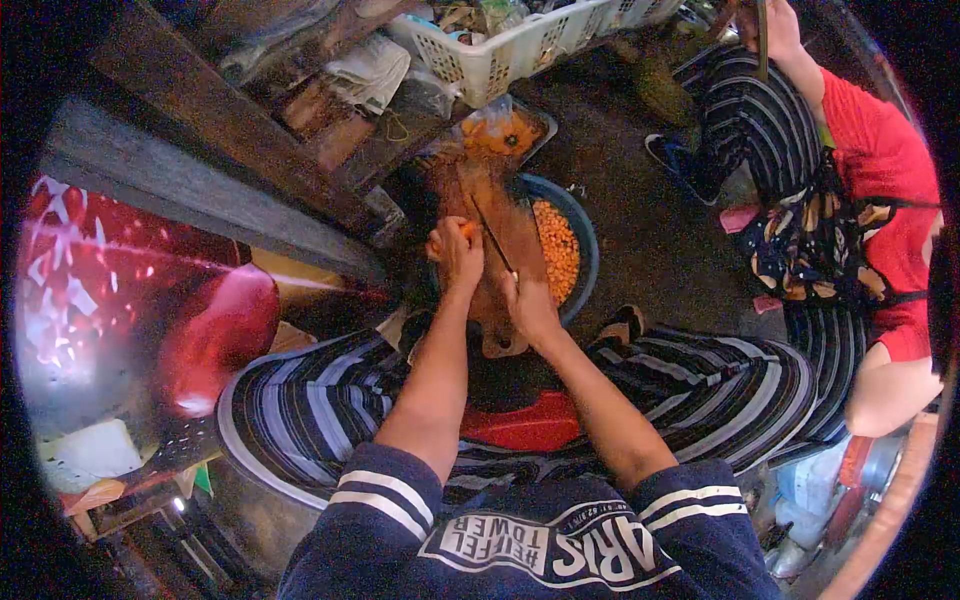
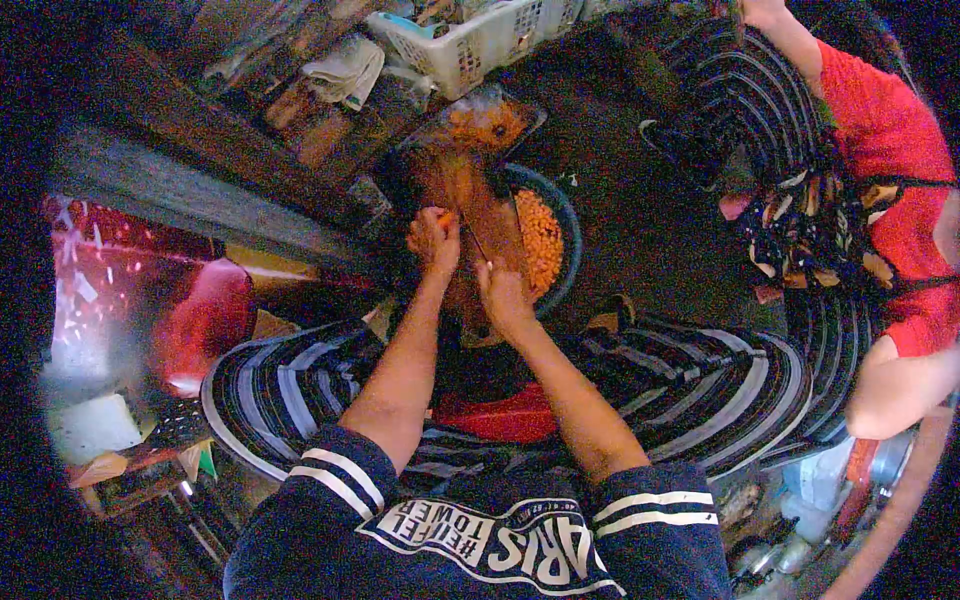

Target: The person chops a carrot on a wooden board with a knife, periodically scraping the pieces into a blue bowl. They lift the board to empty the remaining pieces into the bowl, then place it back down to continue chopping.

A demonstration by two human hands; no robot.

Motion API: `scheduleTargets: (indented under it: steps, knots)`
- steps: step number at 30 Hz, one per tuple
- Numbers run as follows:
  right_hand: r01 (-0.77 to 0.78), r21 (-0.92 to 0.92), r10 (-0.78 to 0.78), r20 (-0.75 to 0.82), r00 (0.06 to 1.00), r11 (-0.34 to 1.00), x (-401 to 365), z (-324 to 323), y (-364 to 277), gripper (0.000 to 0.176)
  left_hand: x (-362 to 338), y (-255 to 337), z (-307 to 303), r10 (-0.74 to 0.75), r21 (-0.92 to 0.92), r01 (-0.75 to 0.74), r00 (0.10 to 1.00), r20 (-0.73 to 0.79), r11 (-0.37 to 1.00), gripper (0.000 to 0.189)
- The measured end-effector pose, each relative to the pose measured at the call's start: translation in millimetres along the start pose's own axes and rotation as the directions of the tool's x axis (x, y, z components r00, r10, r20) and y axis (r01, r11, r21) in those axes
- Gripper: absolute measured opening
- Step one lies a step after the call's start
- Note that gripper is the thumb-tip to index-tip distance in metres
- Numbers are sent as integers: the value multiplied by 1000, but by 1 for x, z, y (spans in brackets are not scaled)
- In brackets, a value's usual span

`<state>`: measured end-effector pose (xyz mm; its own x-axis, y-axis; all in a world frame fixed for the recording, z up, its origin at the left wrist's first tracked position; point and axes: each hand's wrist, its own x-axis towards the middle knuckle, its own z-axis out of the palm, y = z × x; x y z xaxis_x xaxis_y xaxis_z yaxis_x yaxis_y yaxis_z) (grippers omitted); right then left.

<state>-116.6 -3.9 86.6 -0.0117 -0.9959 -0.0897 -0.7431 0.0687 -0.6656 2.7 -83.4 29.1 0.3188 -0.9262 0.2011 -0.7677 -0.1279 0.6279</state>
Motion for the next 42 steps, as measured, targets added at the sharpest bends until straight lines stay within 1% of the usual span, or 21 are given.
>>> scheduleTargets:
  steps: [3, 5, 9, 12, 14, 15, 17, 21, 23, 24, 26, 27, 29, 30, 33, 35, 36, 38, 39, 41, 42]
  knots:
    - [17, 41, -16, -31, 999, 999, -2, -1, 0, 34, 0, -1, -1, -10, -4, 10, 999, 44, 1000, 28]
    - [-47, 2, 47, 36, 998, 999, -1, -3, -2, 36, 1, -3, 0, 16, -8, -16, 999, 36, 1000, 29]
    - [-60, 2, 60, 55, 997, 998, -2, -9, -9, 38, 0, -2, 0, 21, 8, -22, 999, 36, 1000, 29]
    - [-46, -4, 46, 38, 998, 999, 0, -5, -8, 39, 0, -4, 2, 27, -7, -27, 999, 20, 1000, 29]
    - [32, 79, -22, -116, 993, 996, 5, 5, -6, 39, 0, -5, 0, 29, -28, -28, 998, 55, 999, 28]
    - [33, 77, -24, -112, 993, 996, 9, 9, -4, 39, 1, -6, 0, 24, -27, -23, 998, 54, 999, 28]
    - [-4, 50, 5, -33, 999, 999, 18, 14, -5, 39, 1, -10, 5, 114, -32, -114, 993, -7, 993, 28]
    - [-18, -2, 18, -43, 999, 1000, 41, 41, 7, 38, 1, -10, 4, 97, -31, -97, 995, 3, 995, 28]
    - [-2, -26, 1, -39, 999, 1000, 47, 42, 3, 39, 1, -9, 3, 94, -51, -91, 995, 46, 995, 28]
    - [3, -25, -4, -44, 999, 1000, 48, 41, 3, 39, 1, -9, 2, 97, -51, -95, 994, 41, 994, 28]
    - [16, 76, -15, -14, 1000, 997, 45, 34, -4, 41, 1, -10, -2, 80, -73, -73, 993, 89, 995, 30]
    - [21, 77, -19, -20, 1000, 997, 41, 31, -6, 41, 2, -8, -3, 85, -76, -79, 993, 84, 994, 30]
    - [-50, 47, 53, -61, 997, 998, 23, 31, 3, 38, 1, -7, 0, 69, -83, -63, 995, 72, 995, 30]
    - [-48, 45, 51, -63, 997, 998, 18, 32, 10, 38, 1, -7, 1, 70, -85, -64, 995, 69, 994, 30]
    - [24, 8, -23, -75, 997, 1000, 13, 28, 23, 34, 1, -9, 1, 72, -116, -65, 996, 58, 991, 31]
    - [59, 173, -31, -157, 987, 983, 18, 3, 3, 29, -4, -11, -3, 124, -82, -122, 992, 15, 989, 38]
    - [59, 175, -31, -155, 987, 983, 27, 3, 2, 29, -8, -13, -5, 122, -80, -120, 992, 15, 990, 38]
    - [28, 293, 35, -206, 978, 956, 55, 8, -3, 25, -7, -16, -11, 156, -52, -154, 987, 34, 987, 39]
    - [36, 299, 28, -209, 978, 954, 66, 11, -7, 25, -6, -18, -14, 160, -47, -158, 987, 26, 986, 39]
    - [45, 133, -4, -299, 954, 990, 85, 23, -4, 22, -3, -21, -16, 174, -227, -167, 985, 8, 959, 32]
    - [55, 133, -12, -303, 953, 990, 92, 28, 0, 22, 1, -19, -18, 177, -227, -173, 984, -2, 959, 32]
